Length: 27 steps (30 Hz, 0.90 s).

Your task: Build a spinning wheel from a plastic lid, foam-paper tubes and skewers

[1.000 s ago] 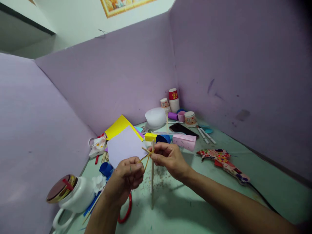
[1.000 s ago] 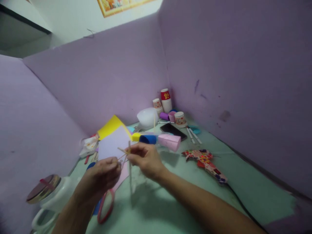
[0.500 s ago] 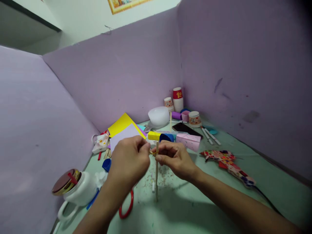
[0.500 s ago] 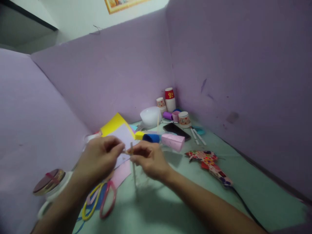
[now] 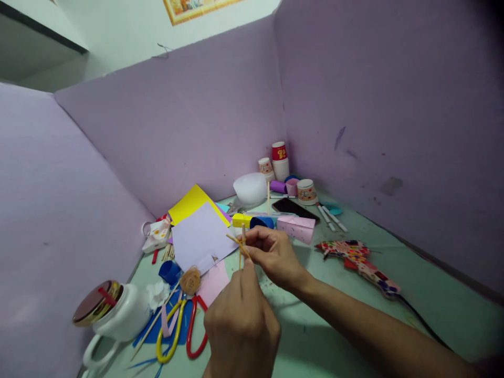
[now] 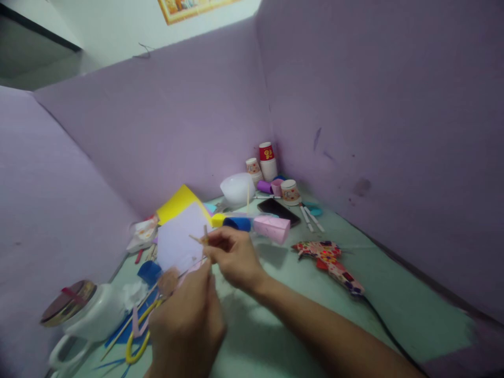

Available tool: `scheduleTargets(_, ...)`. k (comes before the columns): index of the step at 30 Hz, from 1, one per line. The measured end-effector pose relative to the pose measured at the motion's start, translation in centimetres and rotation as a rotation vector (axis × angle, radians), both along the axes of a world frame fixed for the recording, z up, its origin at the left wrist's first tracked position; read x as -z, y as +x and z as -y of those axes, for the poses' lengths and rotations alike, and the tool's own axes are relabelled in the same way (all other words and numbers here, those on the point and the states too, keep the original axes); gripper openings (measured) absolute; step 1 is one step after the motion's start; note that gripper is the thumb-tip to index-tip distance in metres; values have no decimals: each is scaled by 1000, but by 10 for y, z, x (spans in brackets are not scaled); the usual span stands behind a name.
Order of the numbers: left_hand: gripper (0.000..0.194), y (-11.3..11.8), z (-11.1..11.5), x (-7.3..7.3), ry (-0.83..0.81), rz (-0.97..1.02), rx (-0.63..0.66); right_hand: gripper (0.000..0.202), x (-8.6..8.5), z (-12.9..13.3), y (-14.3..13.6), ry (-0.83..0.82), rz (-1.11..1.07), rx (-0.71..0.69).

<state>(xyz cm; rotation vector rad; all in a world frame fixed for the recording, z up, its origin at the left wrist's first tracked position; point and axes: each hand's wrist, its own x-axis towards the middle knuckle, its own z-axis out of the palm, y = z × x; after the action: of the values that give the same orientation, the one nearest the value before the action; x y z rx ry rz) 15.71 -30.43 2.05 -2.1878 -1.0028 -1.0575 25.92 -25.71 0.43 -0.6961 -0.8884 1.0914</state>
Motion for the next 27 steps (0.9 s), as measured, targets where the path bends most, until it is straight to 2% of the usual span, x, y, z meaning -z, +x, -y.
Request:
scheduleTargets(5,21,0,-3,-13,-95,-104,-80,25,4,-1,-1,119,110,85)
scheduleTargets(8,20,-3,-8,-25,-114,-255,-52,22,4,1,0,195,230,133)
scheduleTargets(10,21,-4,-12,-40,-106,-418,2,17,2,3,1,246,290,161)
scheduleTargets(13,28,1,-19,-72,-94,-655,99,13,-1,8,2,330,346,176)
scheduleTargets(15,26,8,-23,-93,-158,-764,123,14,-3,11,2,370,353,166)
scheduleTargets(17,18,17,-29,-111,-270,-803,83,14,-5,13,2,410,345,138)
scheduleTargets(20,10,27,-44,-126,-592,-678,14,14,-9,16,2,447,353,115)
scheduleTargets(23,10,28,-66,-124,-926,-389,-59,13,-11,18,3,405,394,90)
scheduleTargets(25,8,25,-76,-118,-1035,-229,-72,14,-10,17,5,379,405,60)
scheduleTargets(27,7,21,-79,-113,-1072,-119,-61,16,-9,15,6,363,384,49)
